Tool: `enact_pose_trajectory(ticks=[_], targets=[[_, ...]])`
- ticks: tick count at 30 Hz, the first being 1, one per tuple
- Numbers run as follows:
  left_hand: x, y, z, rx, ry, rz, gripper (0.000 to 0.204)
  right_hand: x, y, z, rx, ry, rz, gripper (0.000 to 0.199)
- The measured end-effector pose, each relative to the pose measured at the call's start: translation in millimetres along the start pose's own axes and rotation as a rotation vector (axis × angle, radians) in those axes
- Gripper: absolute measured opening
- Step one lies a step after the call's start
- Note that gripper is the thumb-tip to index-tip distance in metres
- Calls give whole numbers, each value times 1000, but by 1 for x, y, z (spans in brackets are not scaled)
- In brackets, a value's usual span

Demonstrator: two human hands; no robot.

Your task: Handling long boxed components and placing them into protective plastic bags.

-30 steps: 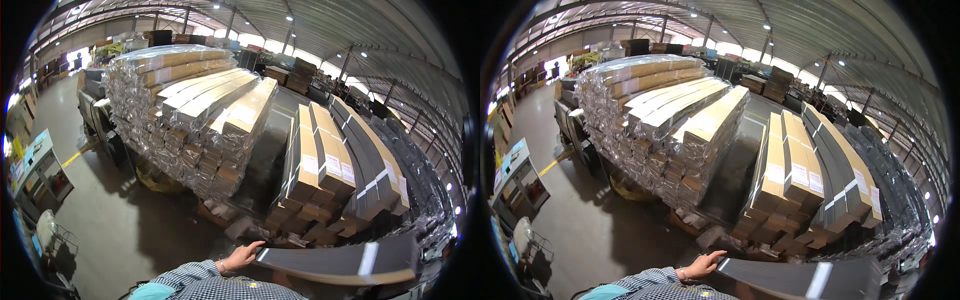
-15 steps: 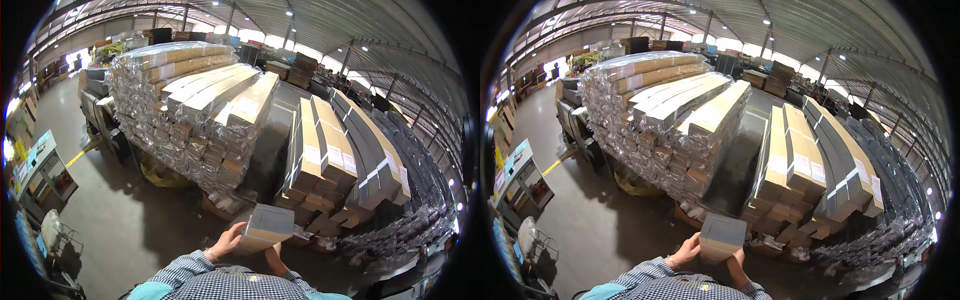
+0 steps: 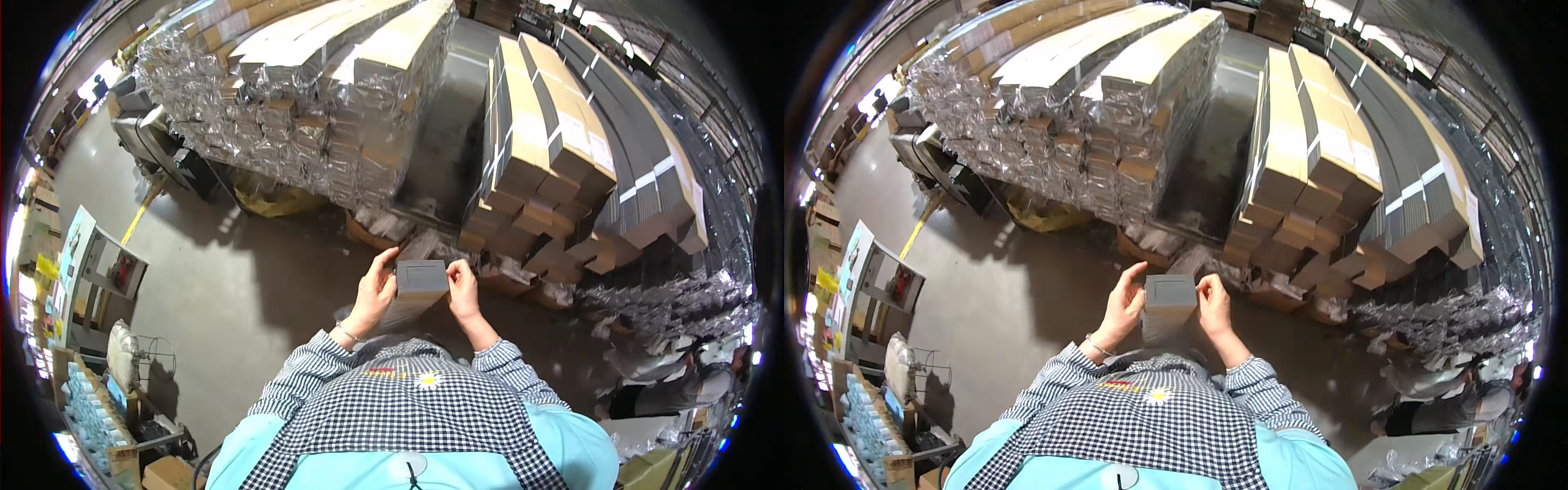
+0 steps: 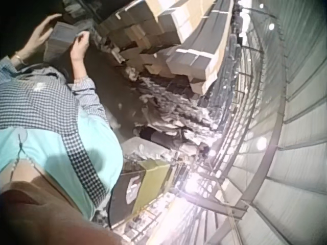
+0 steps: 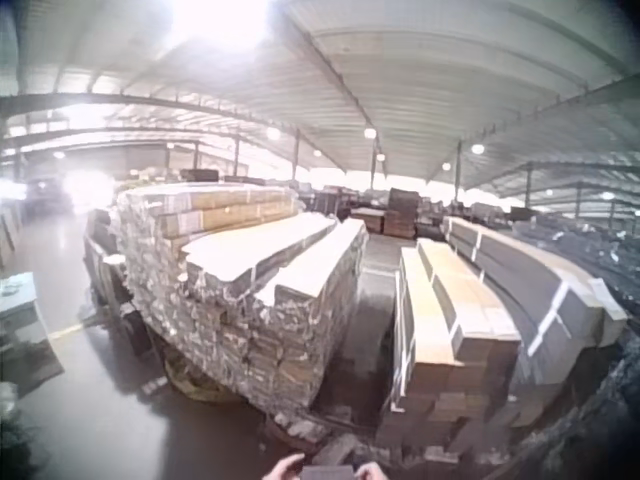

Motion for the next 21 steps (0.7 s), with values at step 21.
enact_pose_trajectory(ticks=[21], targets=[[-1, 8, 15, 126, -808, 402, 20, 25, 32, -45, 338, -169, 147, 22]])
Point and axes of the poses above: each hand's wrist, its own y-axis away from the middle knuckle, its own x-axis out of the palm, z = x × y, the point moved 10 cm from there along -y, towards the middle knuckle, and after that the axes turned 7 degrees about -x, right-handed, at the moved point
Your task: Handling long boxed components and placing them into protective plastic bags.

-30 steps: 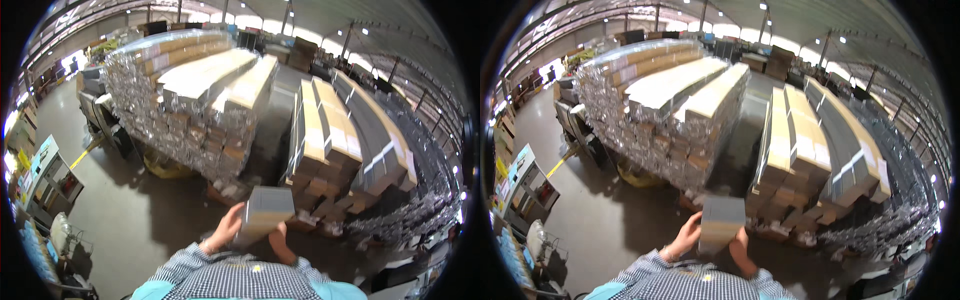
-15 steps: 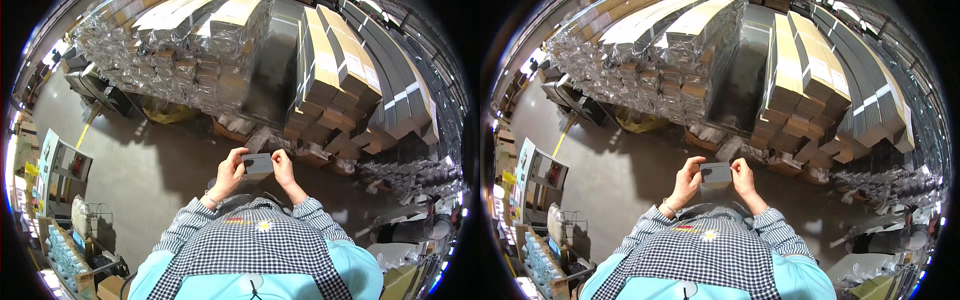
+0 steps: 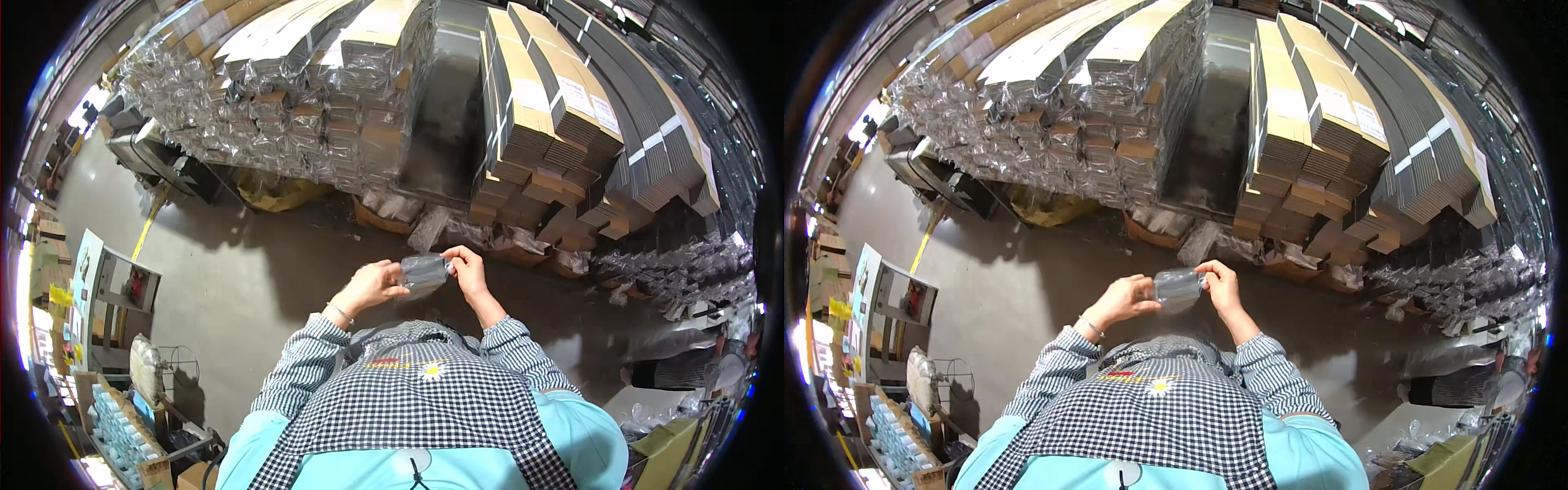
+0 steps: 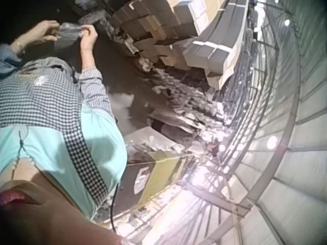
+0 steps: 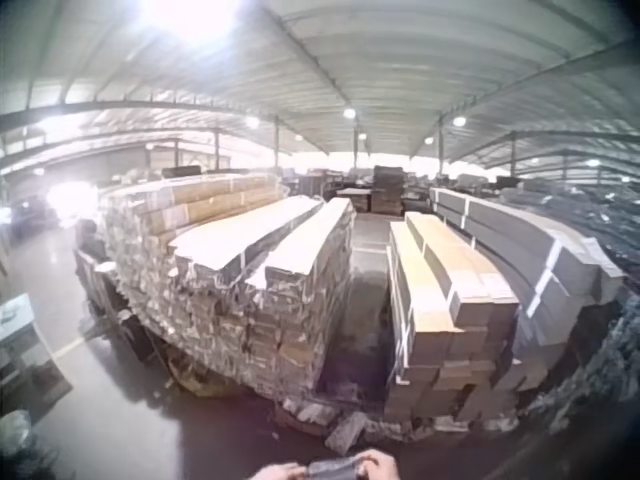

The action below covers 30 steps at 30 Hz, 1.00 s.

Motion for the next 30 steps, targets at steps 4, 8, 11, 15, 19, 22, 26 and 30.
enact_pose_trajectory(ticks=[4, 8, 11, 15, 19, 22, 26, 30], targets=[[-10, -2, 15, -164, 528, -119, 24, 14, 29, 27, -283, -222, -183, 50], [-82, 6, -79, 126, 1391, -8, 40, 55, 55, 22, -224, 309, 60, 71], [-168, 16, -160, 589, 1409, -110, 44, 87, 48, -47, -404, 470, 276, 66], [-205, 15, -182, 650, 1479, -99, 47, 121, 40, -94, -97, -89, 458, 71], [-213, -20, -108, 364, 1443, -318, 78, 77, -35, -81, -112, -67, 16, 75], [-189, -36, -50, 169, 1411, -334, 51, 22, -162, -54, -169, -90, -326, 71], [-161, -68, -19, 18, 1337, -317, 34, -109, -356, 12, -398, 243, -756, 75], [-179, -60, 34, -138, 1234, -513, 27, -9, -414, 12, 23, 669, -588, 80]])
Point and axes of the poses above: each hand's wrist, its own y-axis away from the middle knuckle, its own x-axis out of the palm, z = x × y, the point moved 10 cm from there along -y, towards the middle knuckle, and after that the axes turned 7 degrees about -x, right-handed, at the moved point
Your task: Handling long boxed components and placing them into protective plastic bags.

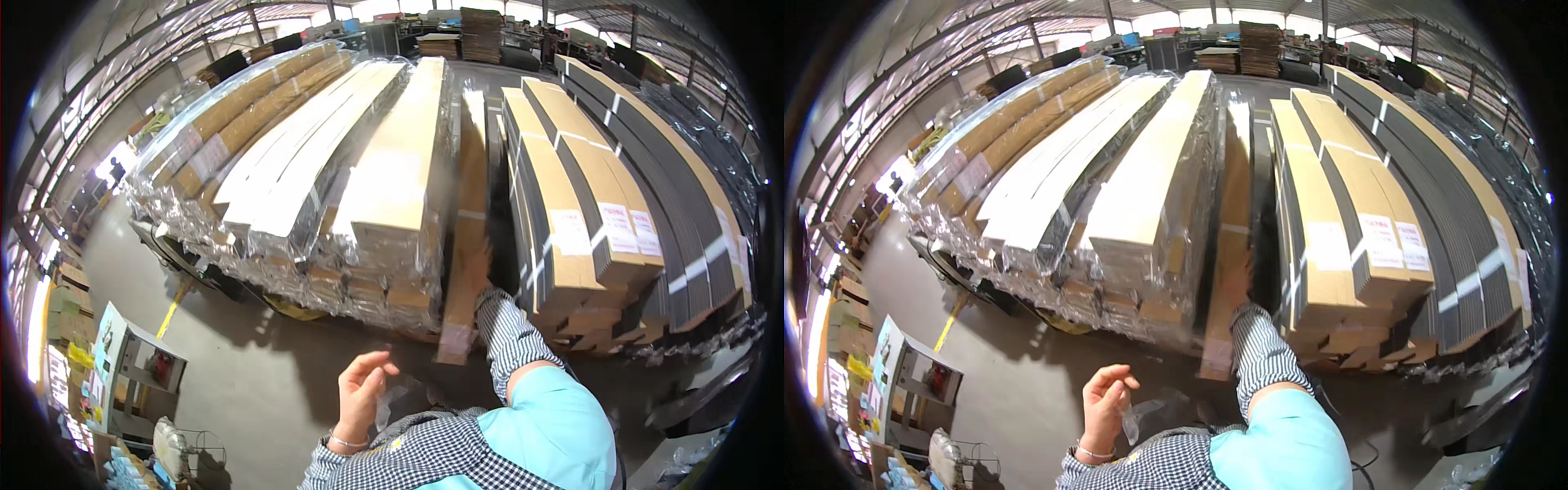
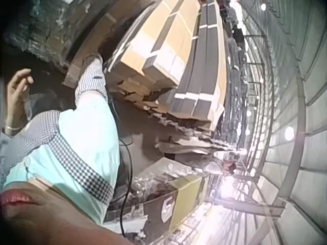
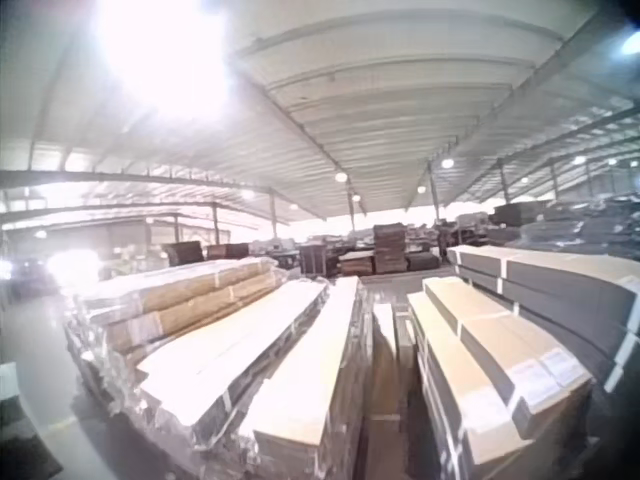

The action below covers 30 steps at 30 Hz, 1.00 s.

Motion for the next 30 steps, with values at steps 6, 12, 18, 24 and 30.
enact_pose_trajectory(ticks=[6, 12, 18, 24, 30], targets=[[-26, -24, 11, -83, -44, -225, 24, 72, 87, -75, -210, 617, 269, 90], [1, -66, 33, -148, -79, -153, 23, 67, 39, -102, -167, 507, 434, 86], [57, -63, 45, -153, -150, 86, 28, 25, 57, -21, -623, 192, 238, 61], [87, -22, 26, -6, -116, 289, 44, -339, 127, 173, -1131, -11, -518, 34], [95, 54, -2, 132, 127, 465, 64, -471, 44, 83, -394, 613, -516, 63]])
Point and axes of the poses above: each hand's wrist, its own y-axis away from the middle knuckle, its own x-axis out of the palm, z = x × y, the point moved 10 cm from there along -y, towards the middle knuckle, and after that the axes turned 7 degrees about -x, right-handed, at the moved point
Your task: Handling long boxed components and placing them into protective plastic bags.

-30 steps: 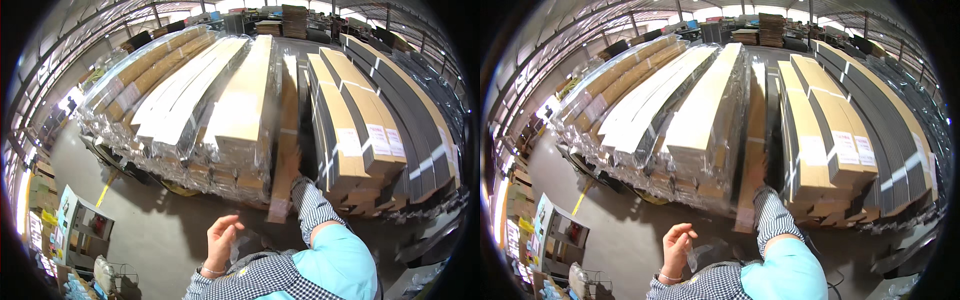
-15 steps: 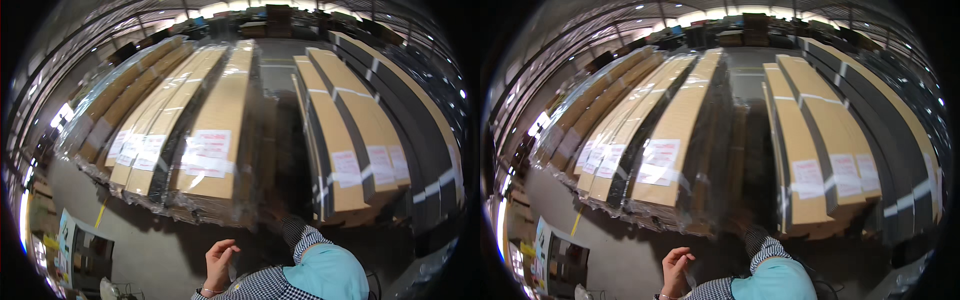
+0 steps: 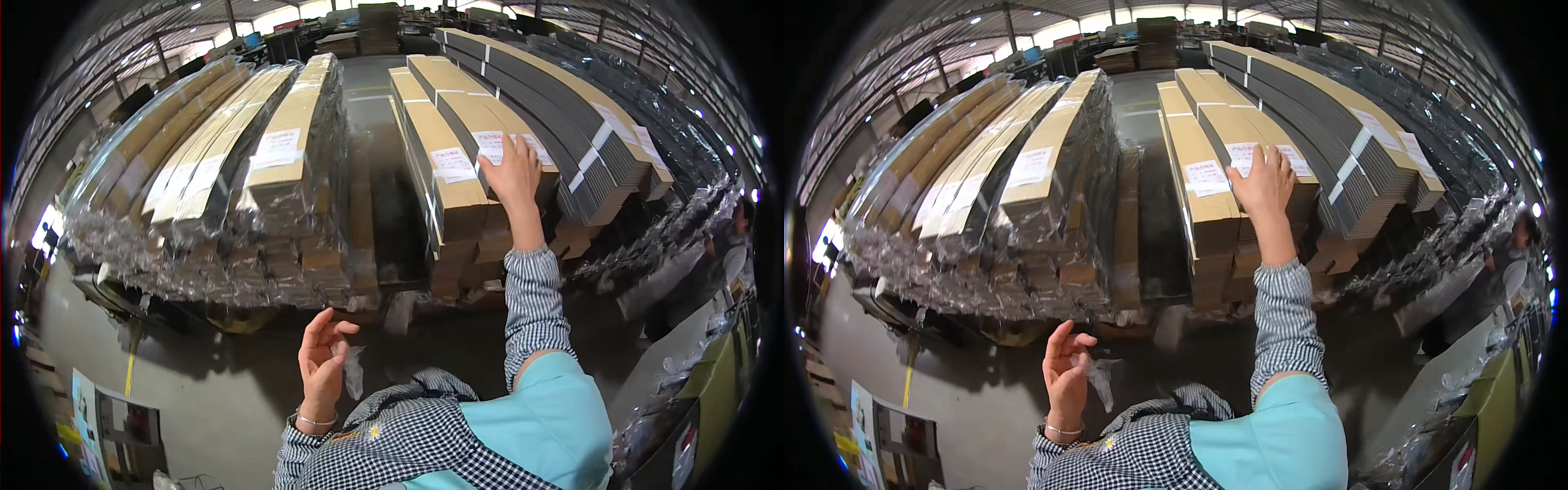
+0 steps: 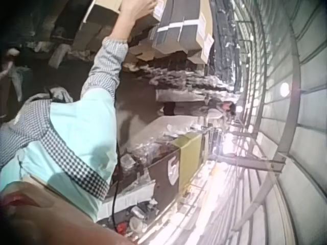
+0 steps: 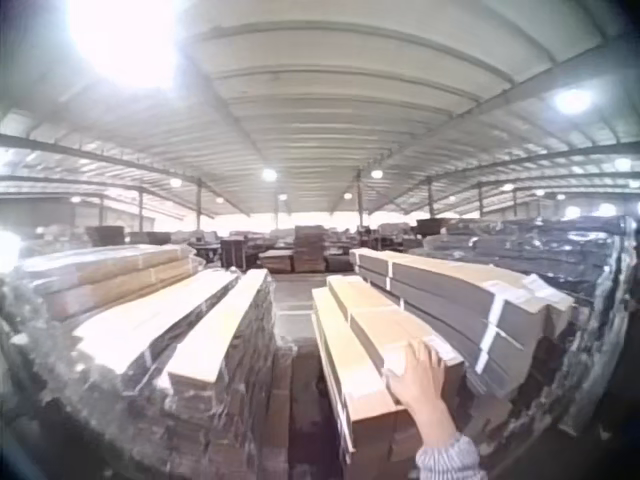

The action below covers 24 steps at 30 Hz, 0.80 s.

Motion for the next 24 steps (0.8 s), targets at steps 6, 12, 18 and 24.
enact_pose_trajectory(ticks=[6, 12, 18, 24], targets=[[39, 47, -33, 34, -17, -12, 73, 31, 11, -16, 83, -54, 199, 63], [55, 64, -72, 168, 145, 123, 76, -147, 81, 22, -57, -22, -62, 52], [108, 36, -67, 98, 196, 246, 81, -194, 203, 128, -283, -1239, 304, 57], [177, 51, -74, 641, -832, 196, 53, -168, 263, 126, 159, -1752, 472, 21]])
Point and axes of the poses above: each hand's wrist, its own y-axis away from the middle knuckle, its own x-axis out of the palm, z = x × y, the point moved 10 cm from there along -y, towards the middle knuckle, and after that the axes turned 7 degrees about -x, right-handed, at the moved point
